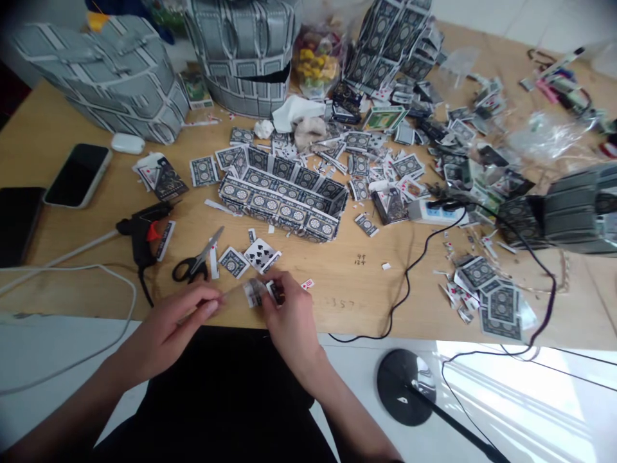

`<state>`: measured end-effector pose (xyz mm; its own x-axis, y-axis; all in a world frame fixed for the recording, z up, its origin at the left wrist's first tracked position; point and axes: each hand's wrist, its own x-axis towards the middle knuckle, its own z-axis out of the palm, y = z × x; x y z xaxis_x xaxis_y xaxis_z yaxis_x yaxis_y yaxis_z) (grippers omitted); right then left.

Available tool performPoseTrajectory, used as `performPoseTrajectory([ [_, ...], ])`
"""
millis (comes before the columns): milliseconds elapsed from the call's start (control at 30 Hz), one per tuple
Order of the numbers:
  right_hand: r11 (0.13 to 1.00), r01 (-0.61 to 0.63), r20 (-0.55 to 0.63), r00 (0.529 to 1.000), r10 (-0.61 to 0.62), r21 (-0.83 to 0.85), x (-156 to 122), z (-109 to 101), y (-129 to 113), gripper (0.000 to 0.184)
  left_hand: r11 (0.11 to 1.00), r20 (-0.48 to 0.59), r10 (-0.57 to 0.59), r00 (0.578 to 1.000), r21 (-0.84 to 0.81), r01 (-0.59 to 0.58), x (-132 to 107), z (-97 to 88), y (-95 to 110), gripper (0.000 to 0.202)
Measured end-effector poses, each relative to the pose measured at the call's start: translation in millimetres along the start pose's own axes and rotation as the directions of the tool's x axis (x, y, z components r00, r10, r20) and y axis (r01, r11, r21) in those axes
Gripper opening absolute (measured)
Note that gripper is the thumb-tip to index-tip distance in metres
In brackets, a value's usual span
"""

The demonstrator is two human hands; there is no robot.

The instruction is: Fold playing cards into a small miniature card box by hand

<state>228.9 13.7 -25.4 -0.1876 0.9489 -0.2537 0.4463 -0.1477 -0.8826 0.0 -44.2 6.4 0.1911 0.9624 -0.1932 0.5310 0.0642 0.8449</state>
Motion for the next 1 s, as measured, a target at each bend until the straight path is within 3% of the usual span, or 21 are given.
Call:
performPoseTrajectory([
  [67,1.0,0.006,-0.009,1.0,-0.006,-0.008,2,-2,0,0.018,0.989,0.079,0.118,0.99,0.079,-0.124,-6,-8.9,7,0.026],
  [167,1.0,-0.014,-0.007,1.0,0.014,-0.021,5,-4,1,0.019,0.906,0.19,0.278,0.942,0.274,-0.323,-9,-11.8,13,0.036],
  [267,0.999,-0.034,0.009,0.999,0.034,-0.025,7,-5,1,0.018,0.814,0.249,0.345,0.905,0.4,-0.421,0,0.0,12,0.025],
  [433,0.999,-0.014,-0.007,1.0,0.014,-0.041,6,-4,2,0.02,0.745,0.262,0.435,0.861,0.432,-0.508,20,31.3,5,0.019],
  [533,1.0,-0.017,-0.049,0.999,0.018,0.006,3,-2,4,0.027,0.742,0.227,0.481,0.847,0.409,-0.531,24,40.2,2,0.017],
  [733,0.962,-0.046,-0.036,0.998,0.058,0.268,-2,-3,3,0.033,0.796,-0.002,0.534,0.846,0.339,-0.502,19,32.9,0,0.019],
  [867,0.907,-0.057,-0.011,0.998,0.068,0.417,-2,-6,-2,0.037,0.765,0.005,0.566,0.825,0.372,-0.527,16,30.3,1,0.012],
  [1000,0.9,-0.055,-0.046,0.995,0.083,0.433,-1,-7,-3,0.035,0.751,-0.023,0.593,0.805,0.376,-0.543,14,30.2,5,0.012],
])
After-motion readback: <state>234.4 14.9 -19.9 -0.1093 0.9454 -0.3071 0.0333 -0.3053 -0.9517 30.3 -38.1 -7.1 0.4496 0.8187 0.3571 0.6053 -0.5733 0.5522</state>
